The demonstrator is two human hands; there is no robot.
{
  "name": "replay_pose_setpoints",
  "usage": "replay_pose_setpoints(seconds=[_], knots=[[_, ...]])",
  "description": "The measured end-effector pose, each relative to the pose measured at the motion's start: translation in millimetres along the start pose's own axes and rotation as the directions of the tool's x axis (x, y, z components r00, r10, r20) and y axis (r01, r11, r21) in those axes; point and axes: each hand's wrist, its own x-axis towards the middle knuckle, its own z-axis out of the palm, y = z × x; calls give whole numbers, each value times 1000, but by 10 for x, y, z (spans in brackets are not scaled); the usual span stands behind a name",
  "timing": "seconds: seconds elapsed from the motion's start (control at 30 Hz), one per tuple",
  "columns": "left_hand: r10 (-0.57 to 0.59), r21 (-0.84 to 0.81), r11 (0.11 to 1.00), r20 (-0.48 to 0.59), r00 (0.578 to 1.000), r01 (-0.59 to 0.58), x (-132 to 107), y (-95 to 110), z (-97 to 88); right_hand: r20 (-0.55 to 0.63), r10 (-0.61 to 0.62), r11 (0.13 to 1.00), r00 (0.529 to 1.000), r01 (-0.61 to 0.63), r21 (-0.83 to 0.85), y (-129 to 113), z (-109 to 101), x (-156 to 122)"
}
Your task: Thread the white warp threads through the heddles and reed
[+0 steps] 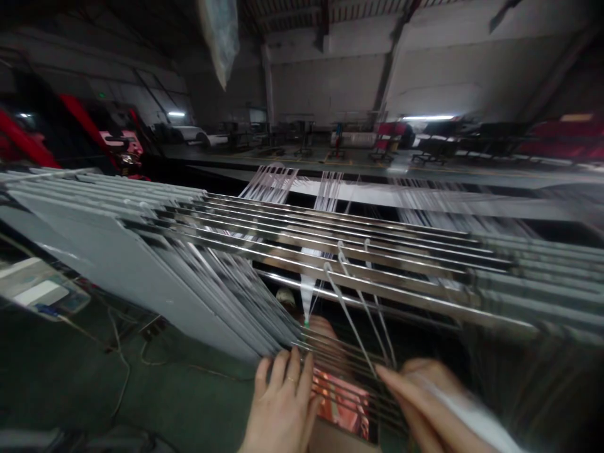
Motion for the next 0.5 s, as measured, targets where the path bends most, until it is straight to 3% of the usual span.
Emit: replay_pose_setpoints(seconds=[0.1,0.27,0.37,0.5], knots=[[10,-102,995,-64,998,-17,30,4,-10,-38,38,999,999,-37,16,-36,51,45],[-18,104,994,-39,999,22,27,-146,-144,-33,-114,992,993,112,-60,-43,35,40],[36,139,990,7,999,-37,-51,-67,-99,5,-123,987,992,123,-101,-45,14,20],[27,115,993,-3,1000,-27,-62,48,-51,1,-107,981,994,106,-164,-27,4,0]])
